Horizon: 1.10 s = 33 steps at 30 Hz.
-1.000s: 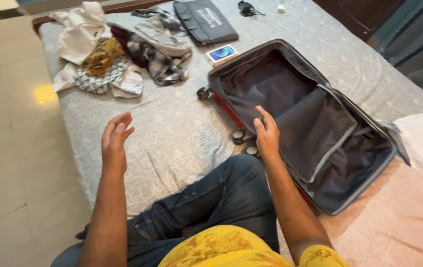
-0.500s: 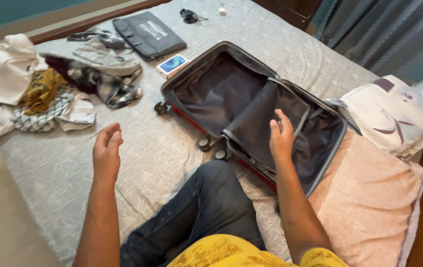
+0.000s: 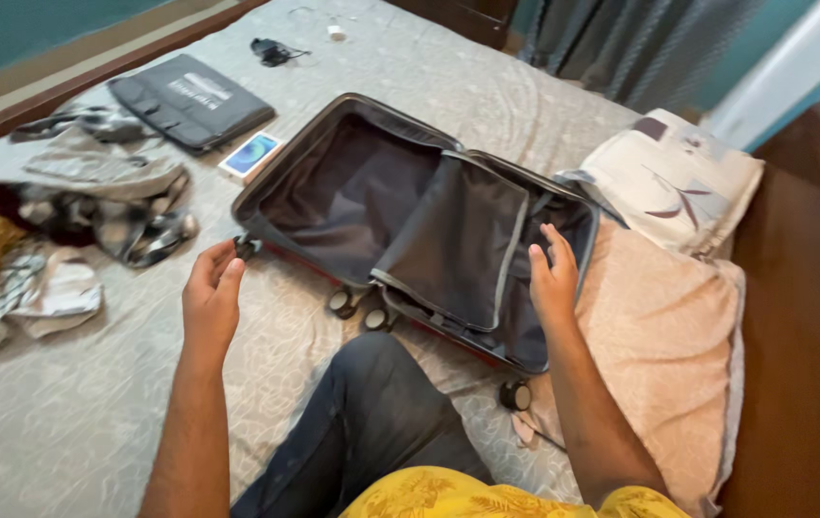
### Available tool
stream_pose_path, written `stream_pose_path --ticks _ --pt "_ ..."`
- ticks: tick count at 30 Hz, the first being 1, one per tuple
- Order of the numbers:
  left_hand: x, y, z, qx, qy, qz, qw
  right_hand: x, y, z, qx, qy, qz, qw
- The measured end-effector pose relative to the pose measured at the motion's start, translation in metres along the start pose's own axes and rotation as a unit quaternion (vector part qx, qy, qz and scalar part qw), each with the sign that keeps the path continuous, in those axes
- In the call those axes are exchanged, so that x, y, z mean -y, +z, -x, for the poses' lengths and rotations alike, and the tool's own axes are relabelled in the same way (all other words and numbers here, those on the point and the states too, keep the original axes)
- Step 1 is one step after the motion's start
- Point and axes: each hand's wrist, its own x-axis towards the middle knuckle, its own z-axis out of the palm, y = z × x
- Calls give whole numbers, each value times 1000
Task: The person picks up a white sleeveless top from a bed, spreads it out, and folds it into a small rectangle before placing it into an open suitcase.
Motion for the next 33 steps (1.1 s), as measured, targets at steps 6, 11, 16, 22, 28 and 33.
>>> stream_pose_path --ticks 6,11,16,22,28,33 --pt "-7 38 -11 59 29 14 998 -12 -34 0 -26 -7 40 999" --pt "-15 64 -19 78 37 -43 995 -30 -56 3 -56 14 51 997" --pt "-20 90 -27 108 56 -34 992 -49 -76 7 -84 34 80 993" --pt "-24 115 -36 126 74 -39 989 -55 -91 6 -106 22 74 991" --pt "-29 129 -36 140 71 -19 987 -52 -97 5 -125 9 87 988" --pt "-30 128 -34 140 60 -17 988 -52 -95 8 -126 16 62 990"
